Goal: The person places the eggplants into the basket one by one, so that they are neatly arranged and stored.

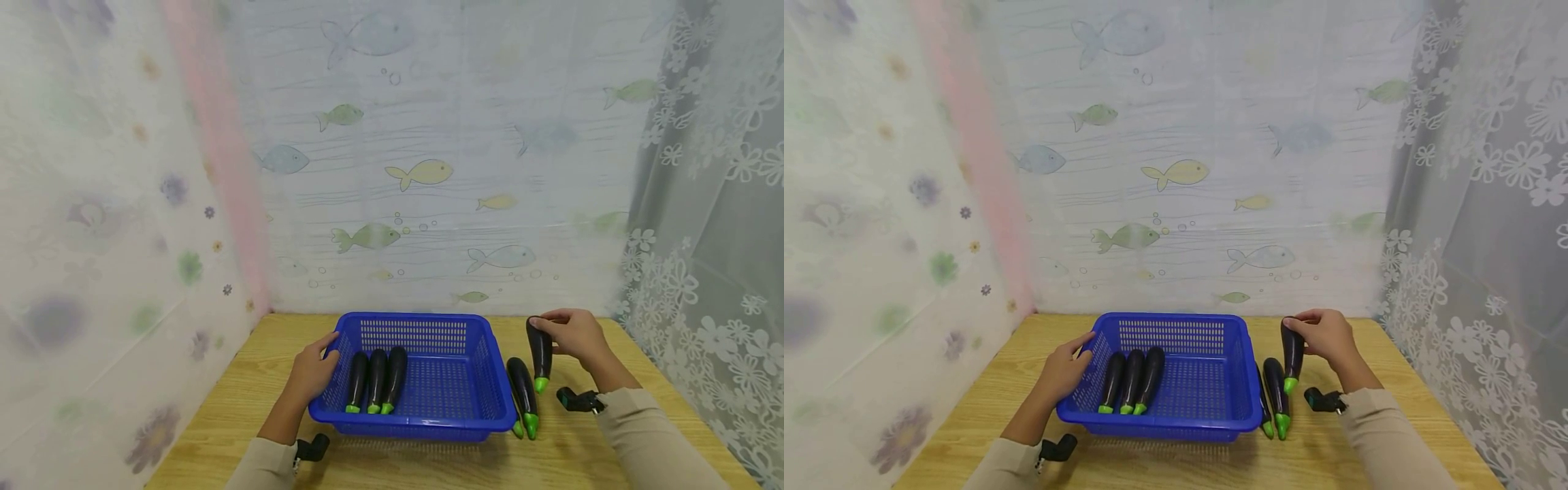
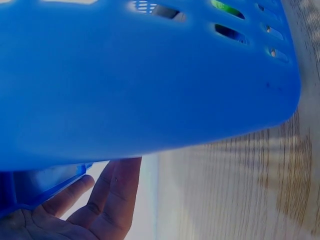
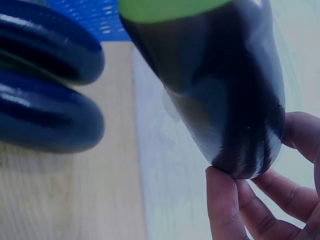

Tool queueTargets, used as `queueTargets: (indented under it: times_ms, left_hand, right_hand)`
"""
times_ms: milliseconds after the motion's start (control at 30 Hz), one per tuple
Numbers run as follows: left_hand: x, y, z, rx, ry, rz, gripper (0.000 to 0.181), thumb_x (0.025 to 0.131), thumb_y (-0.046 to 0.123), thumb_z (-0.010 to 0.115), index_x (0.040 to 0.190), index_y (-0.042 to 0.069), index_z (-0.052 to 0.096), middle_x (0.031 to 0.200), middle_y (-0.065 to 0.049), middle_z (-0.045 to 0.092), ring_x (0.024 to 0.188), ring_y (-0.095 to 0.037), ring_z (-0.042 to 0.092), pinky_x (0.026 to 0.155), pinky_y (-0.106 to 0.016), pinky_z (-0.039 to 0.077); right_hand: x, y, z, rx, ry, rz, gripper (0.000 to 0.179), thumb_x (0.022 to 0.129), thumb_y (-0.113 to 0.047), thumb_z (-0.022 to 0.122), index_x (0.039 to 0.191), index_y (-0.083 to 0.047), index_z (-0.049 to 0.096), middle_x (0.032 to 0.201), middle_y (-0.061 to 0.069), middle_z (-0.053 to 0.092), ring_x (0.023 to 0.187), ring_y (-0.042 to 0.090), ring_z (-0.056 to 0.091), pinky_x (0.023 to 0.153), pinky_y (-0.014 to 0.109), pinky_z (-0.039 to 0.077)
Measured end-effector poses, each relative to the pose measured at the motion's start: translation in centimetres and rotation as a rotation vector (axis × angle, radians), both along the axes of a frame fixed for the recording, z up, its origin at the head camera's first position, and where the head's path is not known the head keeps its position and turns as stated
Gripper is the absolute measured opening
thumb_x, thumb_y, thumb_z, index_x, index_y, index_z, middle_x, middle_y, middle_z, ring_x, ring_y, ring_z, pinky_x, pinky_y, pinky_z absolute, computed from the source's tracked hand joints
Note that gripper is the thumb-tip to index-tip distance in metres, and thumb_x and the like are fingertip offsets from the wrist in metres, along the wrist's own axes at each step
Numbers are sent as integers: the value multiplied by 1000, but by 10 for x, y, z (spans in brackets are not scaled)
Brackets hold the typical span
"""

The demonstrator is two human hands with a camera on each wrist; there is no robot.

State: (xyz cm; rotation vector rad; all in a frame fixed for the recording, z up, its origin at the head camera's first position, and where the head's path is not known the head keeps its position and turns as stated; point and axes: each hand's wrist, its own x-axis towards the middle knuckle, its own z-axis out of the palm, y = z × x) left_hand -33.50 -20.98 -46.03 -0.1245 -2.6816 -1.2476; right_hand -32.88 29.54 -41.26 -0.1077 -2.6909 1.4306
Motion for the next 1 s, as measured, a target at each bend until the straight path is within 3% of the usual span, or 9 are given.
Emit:
queueTargets:
  times_ms: [133, 467, 600, 833, 1000]
  left_hand:
    - [0, -1, 0, 7, 1, -2, 53, 100, 22, 53, 152, 14, 54, 155, -17, 52, 106, -31, 64, 83, -47, 57]
    - [-4, -3, -5, 22, -5, -9, 53, 101, 24, 53, 153, 17, 54, 156, -15, 52, 102, -30, 64, 81, -43, 56]
    - [-6, -3, -6, 17, 3, -14, 53, 101, 24, 53, 153, 17, 53, 156, -15, 52, 105, -30, 64, 84, -47, 58]
    - [-5, -2, -7, 23, 0, -16, 53, 101, 25, 53, 154, 18, 52, 158, -13, 49, 126, -38, 62, 95, -58, 55]
    - [-4, -3, -5, 18, 0, -7, 53, 101, 24, 52, 153, 17, 53, 158, -15, 49, 130, -43, 60, 99, -63, 52]
  right_hand:
    - [-1, -7, 6, -4, 12, 5, 67, 97, -49, 67, 138, 3, 61, 134, 29, 62, 110, 36, 69, 81, 42, 63]
    - [-3, -26, 15, -26, 20, 31, 63, 97, -44, 68, 138, 4, 60, 133, 30, 62, 101, 29, 72, 78, 40, 64]
    - [-4, -34, 18, -61, 16, 44, 60, 98, -41, 69, 137, 4, 60, 132, 30, 62, 97, 25, 72, 78, 40, 64]
    - [-7, -52, 20, -64, 9, 51, 56, 97, -38, 71, 134, 3, 62, 128, 27, 64, 94, 23, 73, 76, 40, 64]
    - [-11, -70, 23, -62, 14, 64, 54, 96, -37, 73, 130, 3, 64, 127, 27, 65, 92, 24, 73, 77, 43, 64]
